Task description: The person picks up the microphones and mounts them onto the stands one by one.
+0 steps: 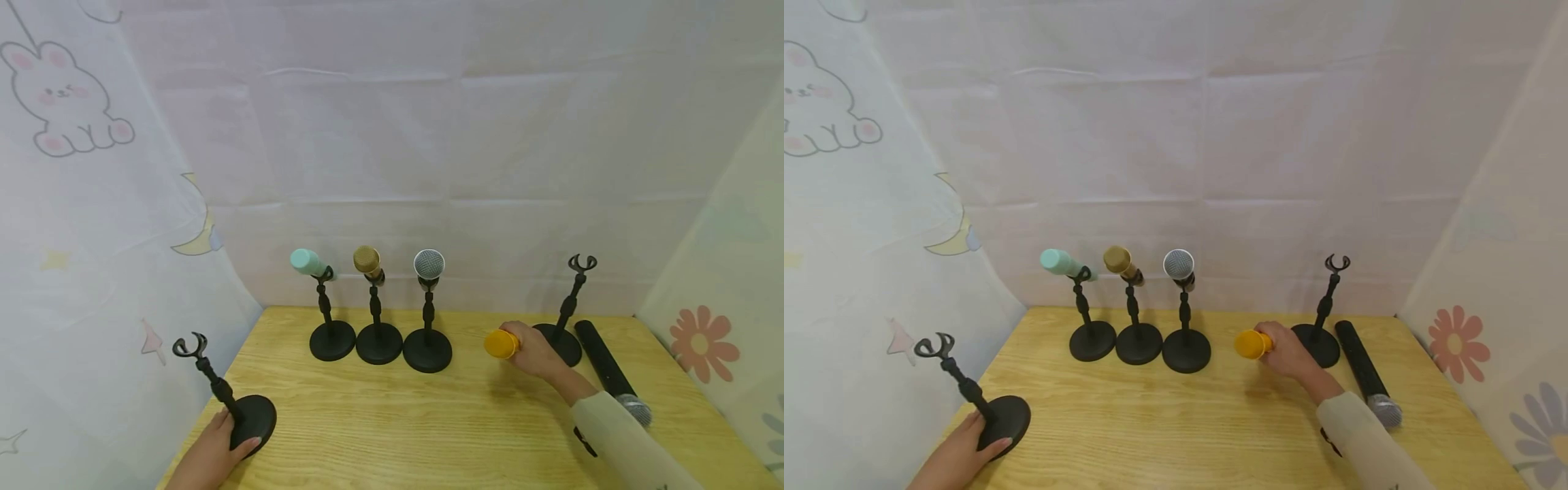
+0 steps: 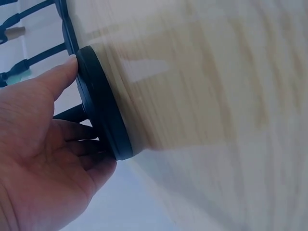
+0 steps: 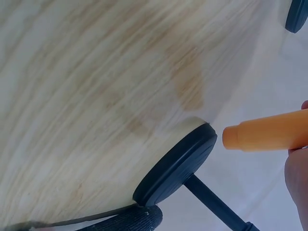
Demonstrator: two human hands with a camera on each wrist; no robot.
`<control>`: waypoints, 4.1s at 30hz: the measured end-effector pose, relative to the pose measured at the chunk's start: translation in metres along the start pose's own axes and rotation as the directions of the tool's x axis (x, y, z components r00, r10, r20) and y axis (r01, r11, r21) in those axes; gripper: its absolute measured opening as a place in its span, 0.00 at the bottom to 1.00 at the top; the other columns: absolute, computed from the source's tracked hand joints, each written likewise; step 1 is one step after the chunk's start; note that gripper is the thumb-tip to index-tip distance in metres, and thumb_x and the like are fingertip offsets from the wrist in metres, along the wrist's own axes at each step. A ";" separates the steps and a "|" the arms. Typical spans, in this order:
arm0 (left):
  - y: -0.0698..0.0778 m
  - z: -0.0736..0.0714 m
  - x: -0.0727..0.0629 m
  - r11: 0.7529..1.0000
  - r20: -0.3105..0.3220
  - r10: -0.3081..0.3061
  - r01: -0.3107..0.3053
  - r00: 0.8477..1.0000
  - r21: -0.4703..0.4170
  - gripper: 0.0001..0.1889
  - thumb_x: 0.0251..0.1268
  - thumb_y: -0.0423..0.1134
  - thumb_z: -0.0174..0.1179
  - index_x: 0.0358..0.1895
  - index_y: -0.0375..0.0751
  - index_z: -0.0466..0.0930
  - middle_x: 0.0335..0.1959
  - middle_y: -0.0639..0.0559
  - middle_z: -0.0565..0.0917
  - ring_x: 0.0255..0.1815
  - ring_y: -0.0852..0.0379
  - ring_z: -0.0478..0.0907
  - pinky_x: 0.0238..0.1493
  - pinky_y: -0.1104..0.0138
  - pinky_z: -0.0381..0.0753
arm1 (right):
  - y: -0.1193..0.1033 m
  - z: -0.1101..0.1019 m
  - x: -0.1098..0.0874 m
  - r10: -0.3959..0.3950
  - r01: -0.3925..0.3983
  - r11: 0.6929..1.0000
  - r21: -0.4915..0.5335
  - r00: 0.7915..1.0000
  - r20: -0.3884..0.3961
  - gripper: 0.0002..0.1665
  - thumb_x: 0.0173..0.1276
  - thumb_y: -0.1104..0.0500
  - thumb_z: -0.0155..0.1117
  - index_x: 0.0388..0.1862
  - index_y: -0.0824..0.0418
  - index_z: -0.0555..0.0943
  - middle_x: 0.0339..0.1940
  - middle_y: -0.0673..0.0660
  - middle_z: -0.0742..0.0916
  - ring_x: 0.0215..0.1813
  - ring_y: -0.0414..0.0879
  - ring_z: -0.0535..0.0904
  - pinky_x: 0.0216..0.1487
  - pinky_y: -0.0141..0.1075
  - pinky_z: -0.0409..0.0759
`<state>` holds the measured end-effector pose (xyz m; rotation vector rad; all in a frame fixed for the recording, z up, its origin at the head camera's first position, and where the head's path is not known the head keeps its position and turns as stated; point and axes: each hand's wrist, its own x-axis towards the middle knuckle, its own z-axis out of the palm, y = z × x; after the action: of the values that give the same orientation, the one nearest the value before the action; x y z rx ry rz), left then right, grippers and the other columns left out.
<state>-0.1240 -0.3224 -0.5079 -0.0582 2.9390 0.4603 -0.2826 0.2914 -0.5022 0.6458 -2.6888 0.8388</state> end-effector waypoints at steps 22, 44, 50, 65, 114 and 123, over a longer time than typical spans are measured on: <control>0.046 0.011 0.017 0.989 0.042 0.103 -0.097 0.994 -0.108 0.52 0.63 0.63 0.65 0.71 0.16 0.61 0.73 0.19 0.59 0.72 0.24 0.61 0.65 0.37 0.69 | -0.009 0.004 -0.002 -0.093 0.092 0.996 -0.007 0.993 -0.073 0.23 0.49 0.70 0.81 0.39 0.54 0.80 0.35 0.47 0.84 0.36 0.43 0.78 0.40 0.47 0.79; 0.083 0.018 0.024 0.981 0.080 0.161 -0.151 0.984 -0.119 0.47 0.63 0.60 0.67 0.70 0.21 0.67 0.75 0.25 0.61 0.75 0.29 0.61 0.68 0.39 0.68 | -0.016 0.004 -0.004 -0.095 0.096 0.995 0.007 0.990 -0.106 0.23 0.49 0.71 0.80 0.41 0.56 0.80 0.36 0.49 0.85 0.37 0.46 0.80 0.42 0.51 0.81; 0.095 0.019 0.024 0.974 0.083 0.200 -0.189 0.976 -0.122 0.46 0.64 0.58 0.67 0.70 0.21 0.67 0.75 0.26 0.61 0.75 0.30 0.61 0.69 0.40 0.68 | -0.020 0.003 -0.005 -0.084 0.086 0.996 0.010 0.991 -0.100 0.23 0.49 0.71 0.80 0.41 0.56 0.80 0.36 0.50 0.85 0.37 0.46 0.80 0.43 0.51 0.81; 0.120 0.028 0.031 0.951 0.110 0.298 -0.285 0.948 -0.119 0.46 0.65 0.60 0.66 0.71 0.22 0.66 0.76 0.28 0.61 0.76 0.32 0.60 0.68 0.41 0.69 | -0.030 0.000 -0.003 -0.156 0.158 0.987 0.003 0.978 -0.141 0.22 0.51 0.69 0.80 0.42 0.57 0.80 0.37 0.50 0.85 0.37 0.44 0.81 0.40 0.48 0.83; 0.202 0.054 0.033 0.873 0.107 0.476 -0.484 0.873 0.058 0.45 0.65 0.65 0.63 0.73 0.32 0.69 0.75 0.40 0.67 0.74 0.44 0.66 0.64 0.53 0.78 | -0.055 -0.003 -0.001 -0.234 0.235 0.972 -0.018 0.952 -0.199 0.24 0.50 0.72 0.79 0.44 0.61 0.79 0.38 0.53 0.85 0.38 0.49 0.84 0.40 0.49 0.86; 0.213 0.062 0.034 0.851 0.110 0.513 -0.521 0.851 0.067 0.46 0.64 0.68 0.61 0.74 0.35 0.68 0.74 0.44 0.68 0.74 0.47 0.66 0.65 0.56 0.78 | -0.061 -0.009 0.000 -0.276 0.284 0.959 0.004 0.933 -0.229 0.23 0.51 0.72 0.78 0.43 0.61 0.79 0.36 0.51 0.85 0.36 0.44 0.82 0.37 0.44 0.86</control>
<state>-0.1615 -0.1011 -0.5077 0.7674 2.8515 0.3725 -0.2528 0.2516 -0.4662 0.8617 -2.3124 0.8308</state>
